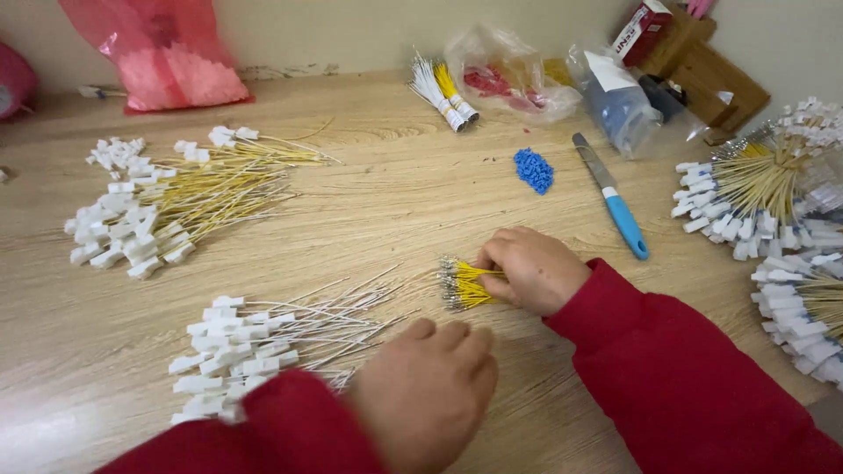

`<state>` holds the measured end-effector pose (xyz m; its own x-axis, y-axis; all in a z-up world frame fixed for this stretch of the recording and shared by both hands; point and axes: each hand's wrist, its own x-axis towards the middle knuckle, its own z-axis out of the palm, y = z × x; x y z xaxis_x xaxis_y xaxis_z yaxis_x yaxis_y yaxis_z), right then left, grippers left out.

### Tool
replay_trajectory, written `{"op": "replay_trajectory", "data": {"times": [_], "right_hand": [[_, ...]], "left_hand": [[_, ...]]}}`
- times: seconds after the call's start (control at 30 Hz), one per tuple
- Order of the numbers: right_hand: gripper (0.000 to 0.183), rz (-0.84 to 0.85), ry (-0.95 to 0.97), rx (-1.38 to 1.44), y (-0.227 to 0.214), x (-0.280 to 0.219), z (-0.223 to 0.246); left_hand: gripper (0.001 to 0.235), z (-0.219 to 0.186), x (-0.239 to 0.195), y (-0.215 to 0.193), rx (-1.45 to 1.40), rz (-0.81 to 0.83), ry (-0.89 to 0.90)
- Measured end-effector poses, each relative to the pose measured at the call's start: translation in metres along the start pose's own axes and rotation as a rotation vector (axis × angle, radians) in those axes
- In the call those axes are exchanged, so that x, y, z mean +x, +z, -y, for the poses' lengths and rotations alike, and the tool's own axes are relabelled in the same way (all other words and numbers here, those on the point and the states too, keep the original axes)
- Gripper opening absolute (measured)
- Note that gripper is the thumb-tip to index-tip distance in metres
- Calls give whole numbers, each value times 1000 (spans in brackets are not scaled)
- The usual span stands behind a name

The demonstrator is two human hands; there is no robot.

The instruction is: The person inserts white plastic LED holders onto yellow wires by hand. They repeatedly pick up a holder and a wire, slide the holder onto the wire, and place the assembled unit on the table. The person also gathers and organizes the wires during the process.

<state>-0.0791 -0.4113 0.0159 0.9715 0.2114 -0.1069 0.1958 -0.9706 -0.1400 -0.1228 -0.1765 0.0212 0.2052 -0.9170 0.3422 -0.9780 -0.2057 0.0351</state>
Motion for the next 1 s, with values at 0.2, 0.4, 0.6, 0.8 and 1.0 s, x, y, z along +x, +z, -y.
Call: {"op": "replay_trajectory", "data": {"times": [0.2,0.4,0.6,0.8,1.0], "right_hand": [[10,26,-114,112,5,8,-19],[14,17,-155,180,8,12,-28],[12,18,-109,210,1,11,-25],[15,-52,-118,188,-1,13,-26],[27,1,-17,210,-7,10,-19]], "left_hand": [[104,5,41,41,189,354,-277],[108,8,38,44,225,364,-294],[103,6,29,52,212,263,-284],[99,9,26,46,151,208,-279],[95,12,29,38,154,183,-280]]}}
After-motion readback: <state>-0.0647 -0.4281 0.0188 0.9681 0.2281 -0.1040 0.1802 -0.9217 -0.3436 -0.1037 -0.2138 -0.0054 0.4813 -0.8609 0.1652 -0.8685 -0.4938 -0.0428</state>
